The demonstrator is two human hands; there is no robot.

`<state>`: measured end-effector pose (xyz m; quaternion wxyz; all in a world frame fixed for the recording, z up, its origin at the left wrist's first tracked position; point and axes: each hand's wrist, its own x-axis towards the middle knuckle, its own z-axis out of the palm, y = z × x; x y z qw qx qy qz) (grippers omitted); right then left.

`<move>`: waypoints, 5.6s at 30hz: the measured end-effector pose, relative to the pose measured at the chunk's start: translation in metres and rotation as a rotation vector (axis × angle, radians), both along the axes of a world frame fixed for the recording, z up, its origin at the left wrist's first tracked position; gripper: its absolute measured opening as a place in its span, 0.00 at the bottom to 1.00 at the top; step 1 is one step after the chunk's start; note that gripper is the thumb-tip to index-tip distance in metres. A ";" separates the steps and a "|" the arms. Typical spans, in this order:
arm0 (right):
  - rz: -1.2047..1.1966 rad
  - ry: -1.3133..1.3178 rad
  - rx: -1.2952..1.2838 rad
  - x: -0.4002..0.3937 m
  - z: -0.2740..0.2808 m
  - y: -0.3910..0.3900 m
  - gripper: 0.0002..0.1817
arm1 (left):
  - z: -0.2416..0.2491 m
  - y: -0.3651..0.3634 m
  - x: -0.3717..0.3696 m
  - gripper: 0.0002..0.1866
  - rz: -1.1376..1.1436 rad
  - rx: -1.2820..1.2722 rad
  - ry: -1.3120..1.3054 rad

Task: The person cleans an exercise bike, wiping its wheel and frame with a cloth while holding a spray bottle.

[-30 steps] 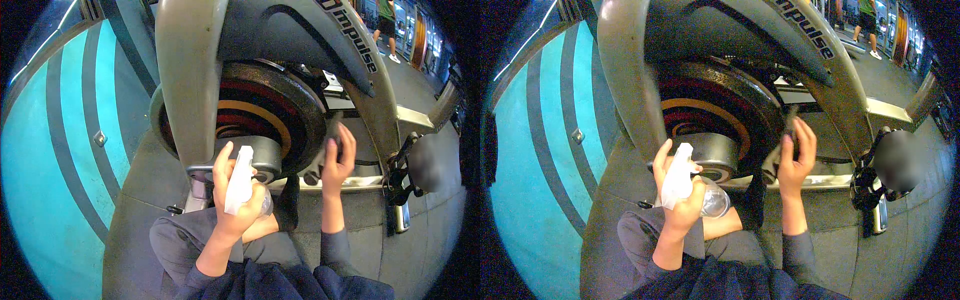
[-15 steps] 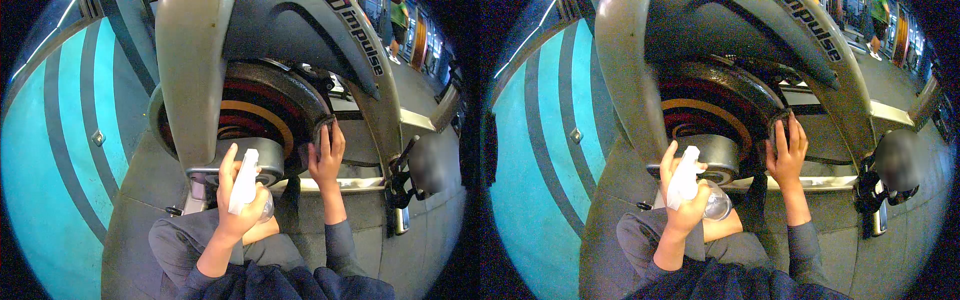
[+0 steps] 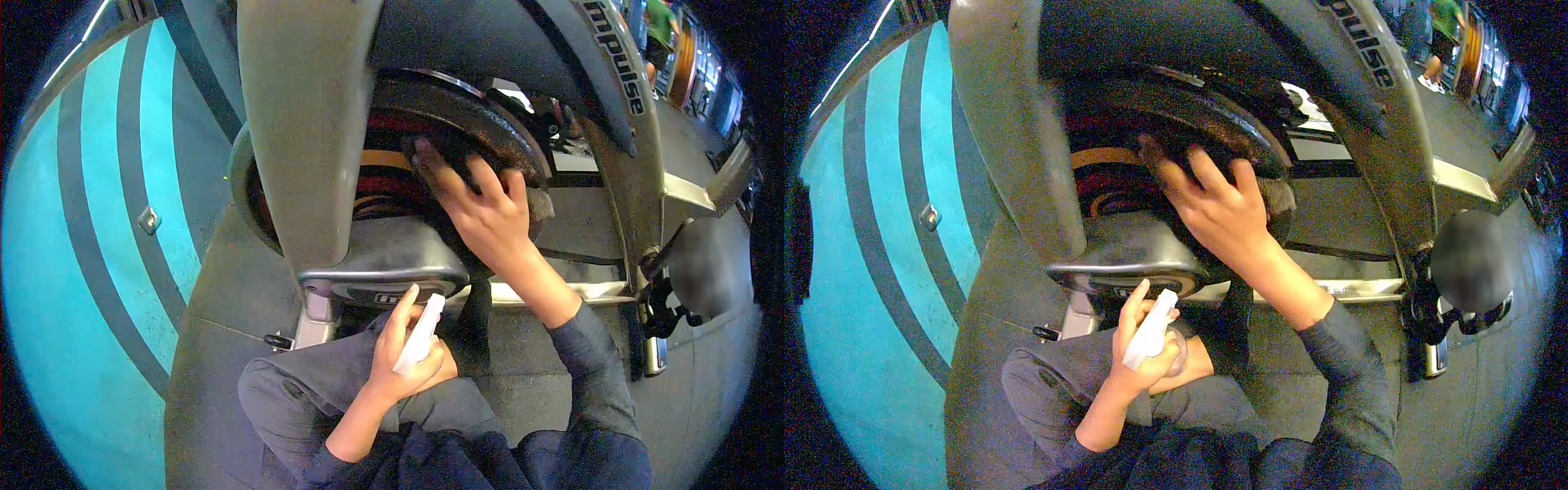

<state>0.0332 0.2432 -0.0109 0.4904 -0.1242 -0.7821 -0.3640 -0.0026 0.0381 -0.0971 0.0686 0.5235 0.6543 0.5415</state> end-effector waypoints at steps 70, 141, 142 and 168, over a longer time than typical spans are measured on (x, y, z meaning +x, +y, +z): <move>-0.008 -0.132 0.008 0.031 -0.017 -0.001 0.20 | 0.001 -0.006 0.012 0.37 0.007 0.128 0.019; 0.165 -0.152 -0.093 -0.009 0.022 -0.026 0.19 | -0.008 -0.014 0.006 0.39 -0.032 0.116 -0.067; 0.171 -0.148 -0.092 -0.005 0.021 -0.026 0.19 | -0.008 -0.015 0.007 0.39 -0.027 0.116 -0.062; 0.085 -0.075 -0.167 0.004 0.019 -0.024 0.21 | -0.003 -0.017 0.007 0.37 0.003 0.150 -0.019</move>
